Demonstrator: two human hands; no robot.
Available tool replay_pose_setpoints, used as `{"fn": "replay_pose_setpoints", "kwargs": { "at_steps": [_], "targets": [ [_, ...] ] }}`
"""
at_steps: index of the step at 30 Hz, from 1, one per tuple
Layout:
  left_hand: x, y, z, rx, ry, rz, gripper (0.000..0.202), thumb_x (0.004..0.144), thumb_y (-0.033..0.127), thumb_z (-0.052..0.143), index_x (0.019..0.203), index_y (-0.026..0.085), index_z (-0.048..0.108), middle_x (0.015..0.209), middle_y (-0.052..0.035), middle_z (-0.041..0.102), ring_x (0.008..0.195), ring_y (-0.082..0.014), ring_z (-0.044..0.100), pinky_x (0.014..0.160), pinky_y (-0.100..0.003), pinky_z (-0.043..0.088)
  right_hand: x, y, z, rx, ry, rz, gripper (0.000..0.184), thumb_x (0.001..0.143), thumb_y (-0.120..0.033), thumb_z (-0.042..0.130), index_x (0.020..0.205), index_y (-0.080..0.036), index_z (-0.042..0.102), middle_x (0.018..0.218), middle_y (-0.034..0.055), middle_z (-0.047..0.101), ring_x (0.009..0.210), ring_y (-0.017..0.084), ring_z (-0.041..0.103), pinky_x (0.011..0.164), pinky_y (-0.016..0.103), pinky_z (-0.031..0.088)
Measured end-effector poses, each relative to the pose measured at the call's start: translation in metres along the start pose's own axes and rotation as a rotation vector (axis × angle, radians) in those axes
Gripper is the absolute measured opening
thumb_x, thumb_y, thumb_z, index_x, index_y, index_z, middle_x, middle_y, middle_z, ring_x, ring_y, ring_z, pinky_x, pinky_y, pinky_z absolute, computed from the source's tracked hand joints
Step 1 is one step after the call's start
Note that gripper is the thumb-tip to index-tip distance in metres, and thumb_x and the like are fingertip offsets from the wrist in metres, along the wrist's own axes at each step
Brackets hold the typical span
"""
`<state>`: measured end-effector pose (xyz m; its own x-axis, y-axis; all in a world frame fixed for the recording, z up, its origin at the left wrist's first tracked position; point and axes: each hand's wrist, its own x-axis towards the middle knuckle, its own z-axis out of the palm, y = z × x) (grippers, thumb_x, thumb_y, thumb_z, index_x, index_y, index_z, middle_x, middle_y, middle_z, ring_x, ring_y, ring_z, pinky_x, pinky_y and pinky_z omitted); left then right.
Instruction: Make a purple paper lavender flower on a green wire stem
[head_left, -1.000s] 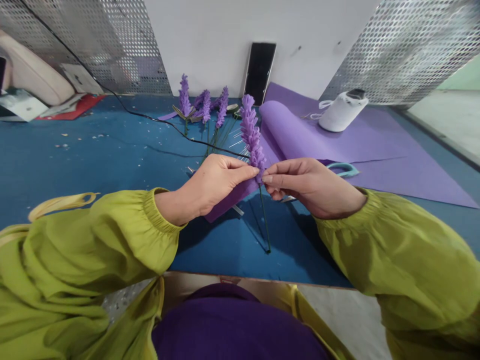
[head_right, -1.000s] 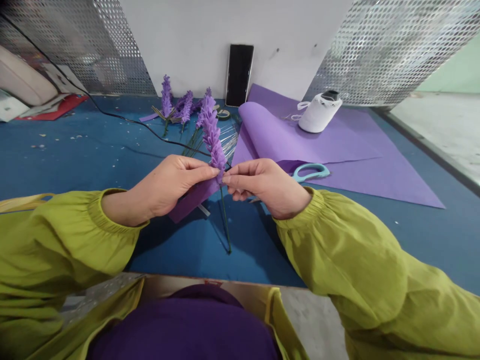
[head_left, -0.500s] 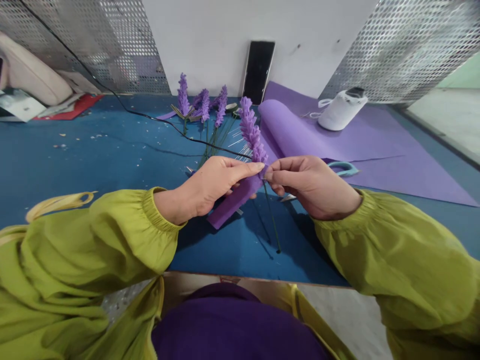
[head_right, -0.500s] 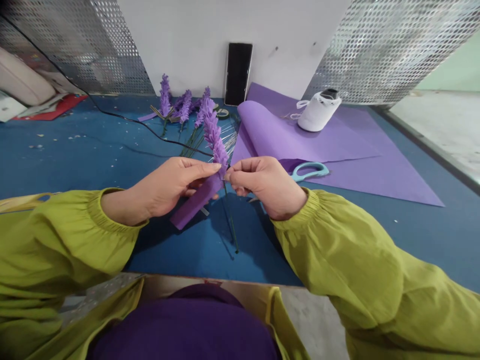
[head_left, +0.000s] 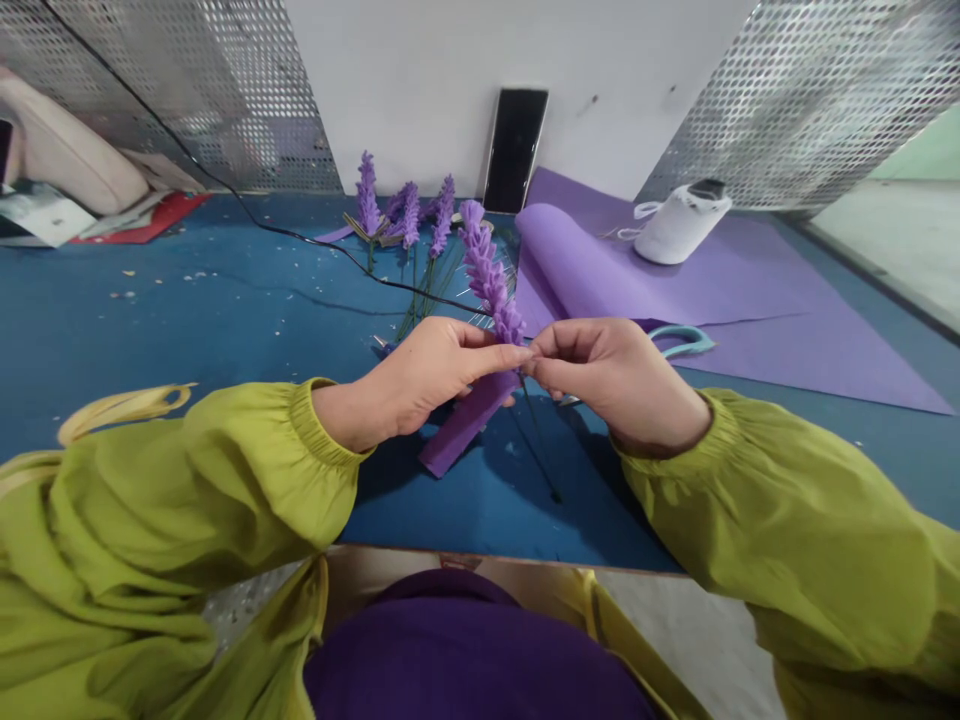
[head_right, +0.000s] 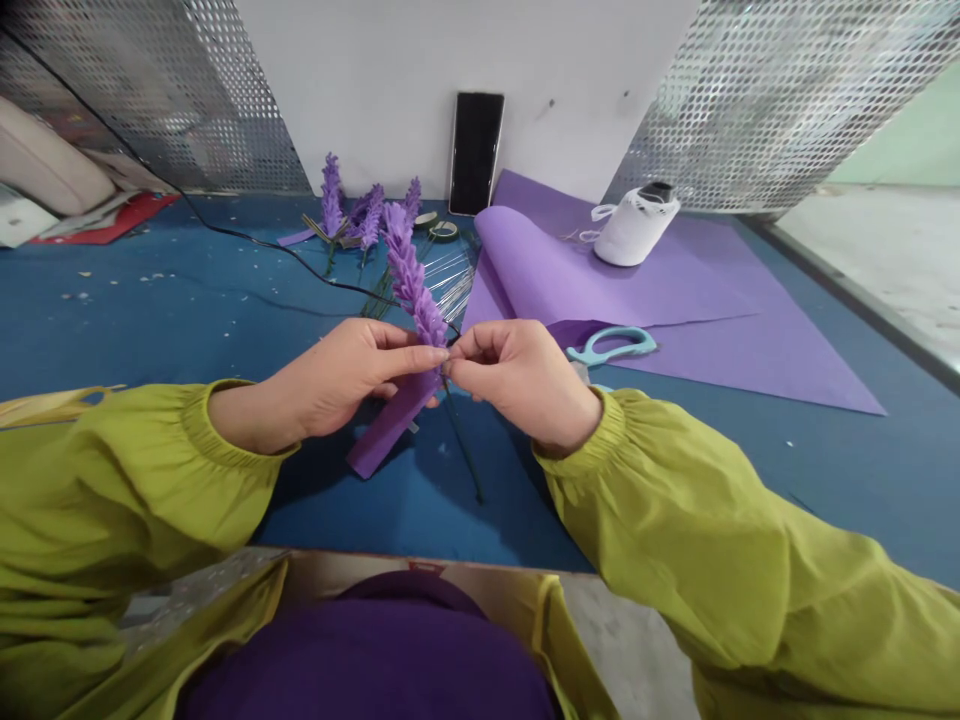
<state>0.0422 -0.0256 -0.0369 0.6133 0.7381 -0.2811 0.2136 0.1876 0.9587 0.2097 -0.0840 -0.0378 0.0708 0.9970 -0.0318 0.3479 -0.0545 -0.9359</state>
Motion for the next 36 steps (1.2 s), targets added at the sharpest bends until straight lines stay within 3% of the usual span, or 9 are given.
{"fn": "replay_pose_setpoints", "kwargs": {
  "at_steps": [4, 7, 13, 20, 24, 30, 36],
  "targets": [
    [-0.001, 0.0, -0.001, -0.006, 0.049, -0.01, 0.022, 0.077, 0.03, 0.072, 0.063, 0.014, 0.064, 0.052, 0.0045, 0.056, 0.043, -0.0046, 0.046, 0.042, -0.019, 0.03, 0.001, 0.0, -0.004, 0.06, -0.05, -0.011, 0.017, 0.067, -0.029, 0.078, 0.066, -0.016, 0.067, 0.055, -0.002, 0.058, 0.05, 0.009, 0.049, 0.049, 0.024, 0.038],
    [-0.001, 0.0, -0.001, -0.049, 0.046, -0.014, 0.02, 0.076, 0.028, 0.073, 0.064, 0.014, 0.065, 0.056, 0.0029, 0.061, 0.048, -0.006, 0.052, 0.045, -0.018, 0.034, 0.002, 0.0, -0.009, 0.168, -0.059, -0.006, 0.021, 0.065, -0.035, 0.082, 0.072, -0.018, 0.071, 0.062, -0.0006, 0.062, 0.055, 0.01, 0.052, 0.053, 0.026, 0.042],
    [0.0, 0.0, -0.002, -0.091, 0.022, -0.034, 0.019, 0.074, 0.029, 0.075, 0.065, 0.014, 0.067, 0.061, -0.0002, 0.067, 0.055, -0.0098, 0.061, 0.053, -0.02, 0.043, 0.003, 0.003, -0.01, 0.269, -0.048, 0.018, 0.019, 0.064, -0.028, 0.082, 0.078, -0.019, 0.072, 0.068, -0.0001, 0.066, 0.06, 0.011, 0.055, 0.057, 0.027, 0.044],
    [0.0, 0.001, 0.001, -0.133, 0.056, -0.065, 0.018, 0.073, 0.029, 0.077, 0.068, 0.013, 0.068, 0.063, -0.0012, 0.069, 0.058, -0.0114, 0.064, 0.058, -0.022, 0.048, 0.002, 0.006, -0.01, 0.27, 0.005, -0.1, 0.008, 0.069, -0.017, 0.07, 0.076, -0.022, 0.072, 0.067, -0.0003, 0.062, 0.064, 0.013, 0.052, 0.061, 0.03, 0.04],
    [0.0, 0.001, 0.001, -0.115, 0.058, -0.082, 0.015, 0.076, 0.028, 0.074, 0.072, 0.013, 0.07, 0.064, -0.0015, 0.069, 0.06, -0.0127, 0.066, 0.057, -0.022, 0.049, 0.002, 0.006, -0.012, 0.216, 0.008, -0.174, 0.016, 0.067, -0.01, 0.055, 0.058, -0.02, 0.063, 0.063, 0.0023, 0.056, 0.065, 0.016, 0.049, 0.064, 0.033, 0.035],
    [-0.001, -0.001, 0.0, -0.112, 0.051, -0.076, 0.016, 0.077, 0.029, 0.072, 0.073, 0.014, 0.071, 0.064, -0.0017, 0.069, 0.059, -0.0122, 0.066, 0.056, -0.021, 0.048, 0.002, 0.003, -0.011, 0.35, -0.028, -0.112, 0.019, 0.063, -0.014, 0.045, 0.046, -0.022, 0.042, 0.05, 0.0005, 0.039, 0.053, 0.014, 0.039, 0.058, 0.034, 0.027],
    [-0.003, 0.001, 0.0, -0.132, 0.063, -0.076, 0.016, 0.075, 0.029, 0.074, 0.076, 0.014, 0.072, 0.067, -0.0013, 0.069, 0.061, -0.0125, 0.067, 0.058, -0.022, 0.049, 0.001, -0.004, -0.011, 0.455, 0.005, -0.083, 0.015, 0.066, -0.013, 0.05, 0.056, -0.017, 0.059, 0.06, 0.0033, 0.051, 0.06, 0.015, 0.048, 0.064, 0.033, 0.034]
  ]
}}
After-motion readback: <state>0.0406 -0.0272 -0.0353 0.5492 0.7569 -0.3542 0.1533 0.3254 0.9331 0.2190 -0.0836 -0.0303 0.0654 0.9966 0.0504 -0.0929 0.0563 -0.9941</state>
